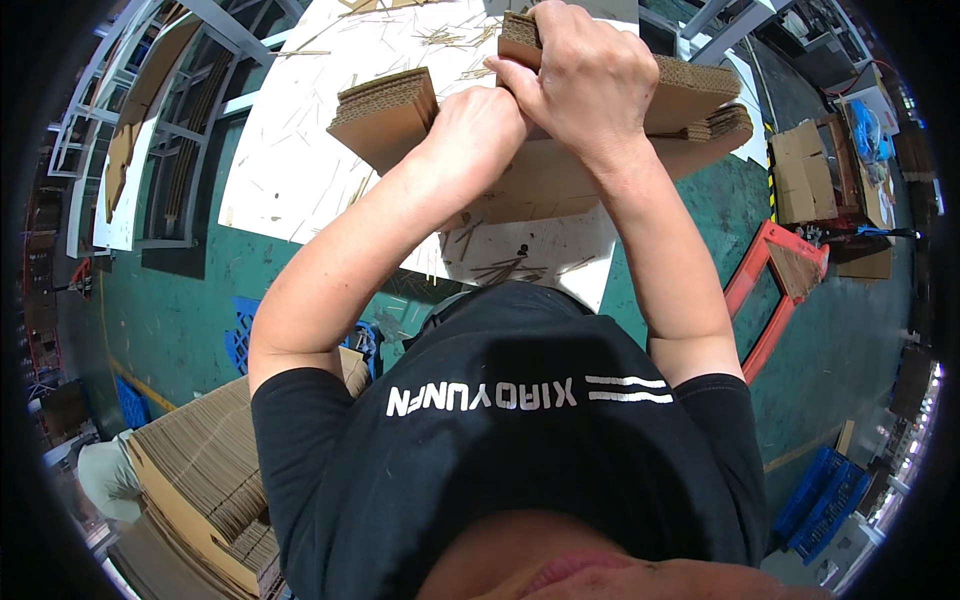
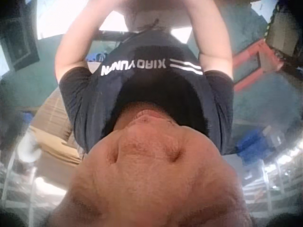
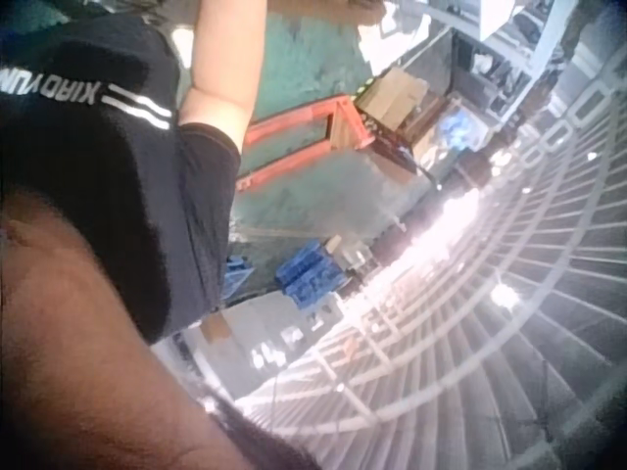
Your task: The person repeatedly picks up stacks of flat, pre-cut cardboard pieces from a white table and places them onto a growing pile on a blue pallet nearby. The person handles the cardboard by hand, aligning the stacks before moving them. The task continues throughout the video with the person clearing the table and building the stack on the pallet.
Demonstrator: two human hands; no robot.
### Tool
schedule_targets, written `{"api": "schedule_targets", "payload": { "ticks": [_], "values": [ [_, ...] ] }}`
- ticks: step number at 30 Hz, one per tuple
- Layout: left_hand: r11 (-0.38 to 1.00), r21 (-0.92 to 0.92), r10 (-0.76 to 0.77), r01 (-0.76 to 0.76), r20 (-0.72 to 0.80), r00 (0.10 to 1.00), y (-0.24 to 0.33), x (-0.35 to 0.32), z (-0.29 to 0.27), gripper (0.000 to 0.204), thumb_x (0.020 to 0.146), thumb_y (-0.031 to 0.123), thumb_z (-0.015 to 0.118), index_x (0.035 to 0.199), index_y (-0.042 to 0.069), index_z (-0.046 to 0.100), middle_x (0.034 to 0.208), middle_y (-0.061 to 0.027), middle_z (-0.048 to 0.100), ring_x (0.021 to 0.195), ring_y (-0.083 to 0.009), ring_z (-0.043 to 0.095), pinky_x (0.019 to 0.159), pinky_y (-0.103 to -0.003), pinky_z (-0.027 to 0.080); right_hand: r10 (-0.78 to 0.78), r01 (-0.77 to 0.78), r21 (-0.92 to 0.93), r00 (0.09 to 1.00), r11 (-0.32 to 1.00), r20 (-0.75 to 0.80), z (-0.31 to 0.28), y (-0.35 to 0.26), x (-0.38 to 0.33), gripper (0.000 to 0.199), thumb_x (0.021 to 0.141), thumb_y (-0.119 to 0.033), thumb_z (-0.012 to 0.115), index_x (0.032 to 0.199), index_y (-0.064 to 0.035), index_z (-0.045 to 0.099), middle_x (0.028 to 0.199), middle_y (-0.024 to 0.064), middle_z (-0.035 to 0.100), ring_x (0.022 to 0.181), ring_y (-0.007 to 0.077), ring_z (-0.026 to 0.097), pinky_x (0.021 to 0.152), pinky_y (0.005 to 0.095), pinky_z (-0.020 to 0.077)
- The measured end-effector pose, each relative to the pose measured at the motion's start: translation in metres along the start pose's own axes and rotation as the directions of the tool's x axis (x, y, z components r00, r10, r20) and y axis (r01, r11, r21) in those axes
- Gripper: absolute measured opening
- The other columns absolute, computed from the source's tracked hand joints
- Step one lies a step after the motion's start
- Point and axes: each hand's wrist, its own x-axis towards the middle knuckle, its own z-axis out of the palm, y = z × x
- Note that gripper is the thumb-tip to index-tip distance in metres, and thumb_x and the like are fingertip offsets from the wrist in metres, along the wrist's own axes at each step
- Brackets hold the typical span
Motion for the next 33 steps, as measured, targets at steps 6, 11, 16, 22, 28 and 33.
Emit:
{"api": "schedule_targets", "payload": {
  "ticks": [6,11,16,22,28,33],
  "values": [
    [0.978,0.21,-0.015,0.006,0.044,0.999,0.003,0.003,0.0,0.007,0.071,0.007,0.062,0.075,0.001,0.066,0.073,-0.015,0.065,0.071,-0.0259,0.066,0.063,-0.037,0.054,0.05,-0.071,0.15,0.989,0.986,0.14,0.003,-0.001,0.005,0.037,0.069,-0.034,0.073,0.093,-0.0069,0.063,0.082,0.012,0.062,0.072,0.0293,0.062,0.062,0.0391,0.0479],
    [0.976,0.208,0.06,-0.065,0.031,0.998,-0.003,0.004,0.002,0.004,0.073,0.002,0.059,0.075,0.0,0.062,0.073,-0.0156,0.063,0.071,-0.0297,0.064,0.06,-0.042,0.053,0.078,-0.095,0.13,0.988,0.987,0.132,0.01,0.003,0.006,0.036,0.071,-0.035,0.072,0.093,-0.0079,0.064,0.08,0.0115,0.062,0.072,0.0291,0.062,0.062,0.0402,0.0485],
    [0.998,-0.061,-0.021,0.023,0.024,0.999,-0.016,0.003,0.0,0.006,0.073,0.002,0.058,0.077,0.0,0.062,0.073,-0.0191,0.061,0.071,-0.0345,0.062,0.061,-0.044,0.052,0.045,-0.055,0.108,0.995,0.993,0.093,0.013,0.003,0.009,0.037,0.07,-0.037,0.072,0.091,-0.0075,0.064,0.076,0.0121,0.061,0.068,0.0289,0.061,0.061,0.0406,0.0482],
    [0.999,-0.031,0.019,-0.019,-0.003,1.0,-0.008,0.005,0.003,0.008,0.074,0.002,0.057,0.078,0.001,0.063,0.072,-0.0199,0.061,0.071,-0.0372,0.062,0.062,-0.046,0.051,0.032,-0.048,0.185,0.995,0.982,0.092,0.016,0.002,0.009,0.038,0.068,-0.038,0.073,0.085,-0.0059,0.064,0.071,0.0116,0.06,0.066,0.0292,0.061,0.061,0.041,0.0479],
    [0.877,-0.407,-0.193,0.254,0.186,0.963,-0.011,0.013,-0.003,0.008,0.072,0.005,0.062,0.077,0.001,0.066,0.075,-0.016,0.067,0.074,-0.0301,0.065,0.068,-0.039,0.053,0.017,-0.032,0.134,0.993,0.99,0.113,0.016,0.005,0.01,0.037,0.066,-0.038,0.073,0.083,-0.007,0.064,0.07,0.0112,0.06,0.065,0.029,0.06,0.06,0.0413,0.0475],
    [0.744,-0.647,0.084,0.165,0.336,0.938,-0.001,-0.005,0.0,0.008,0.068,0.009,0.068,0.074,0.003,0.068,0.071,-0.0129,0.067,0.069,-0.0247,0.067,0.069,-0.033,0.053,0.011,-0.023,0.158,0.997,0.987,0.075,0.017,0.008,0.013,0.039,0.067,-0.038,0.073,0.088,-0.0071,0.063,0.07,0.0113,0.06,0.065,0.029,0.06,0.06,0.041,0.0471]
  ]
}}
